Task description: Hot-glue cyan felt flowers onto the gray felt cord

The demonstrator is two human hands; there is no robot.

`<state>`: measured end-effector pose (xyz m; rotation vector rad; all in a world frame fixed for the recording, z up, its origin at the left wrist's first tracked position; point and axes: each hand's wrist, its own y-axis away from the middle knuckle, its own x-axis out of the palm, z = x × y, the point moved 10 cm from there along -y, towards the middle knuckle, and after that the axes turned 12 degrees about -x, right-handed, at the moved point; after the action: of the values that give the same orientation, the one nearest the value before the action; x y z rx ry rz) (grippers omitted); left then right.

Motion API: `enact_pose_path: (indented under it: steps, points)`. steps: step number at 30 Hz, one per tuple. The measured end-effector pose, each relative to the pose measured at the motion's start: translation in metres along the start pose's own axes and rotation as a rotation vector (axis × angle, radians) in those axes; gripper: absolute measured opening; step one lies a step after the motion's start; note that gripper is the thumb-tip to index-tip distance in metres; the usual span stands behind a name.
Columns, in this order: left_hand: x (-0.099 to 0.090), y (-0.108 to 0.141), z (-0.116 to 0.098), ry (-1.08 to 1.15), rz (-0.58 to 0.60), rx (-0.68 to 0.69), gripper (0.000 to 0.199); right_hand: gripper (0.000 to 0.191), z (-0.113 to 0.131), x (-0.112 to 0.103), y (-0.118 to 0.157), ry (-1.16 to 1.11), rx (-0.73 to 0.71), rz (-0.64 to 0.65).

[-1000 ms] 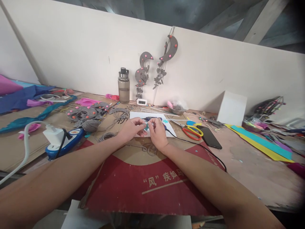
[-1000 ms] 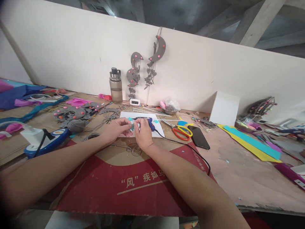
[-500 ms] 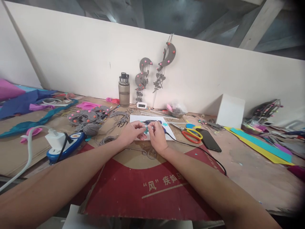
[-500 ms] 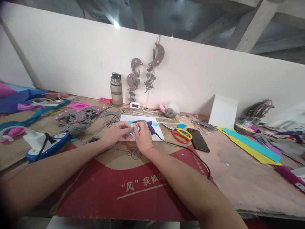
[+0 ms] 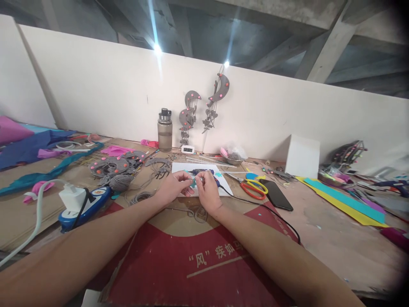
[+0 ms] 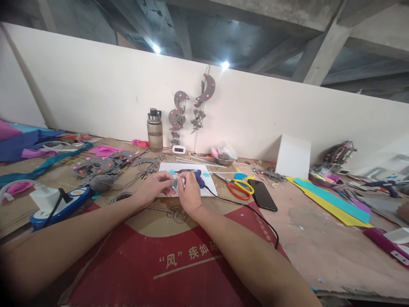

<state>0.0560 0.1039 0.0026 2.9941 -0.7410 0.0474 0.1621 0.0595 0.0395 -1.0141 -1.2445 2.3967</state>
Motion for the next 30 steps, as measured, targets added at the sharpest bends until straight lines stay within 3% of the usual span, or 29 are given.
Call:
enact_pose_path:
  steps: [30]
  points:
    - [0.0021,0.001,-0.0004,-0.045,-0.005,-0.019,0.021,0.016,-0.0001,0.0021,0.0,-0.001,-0.008,0.009]
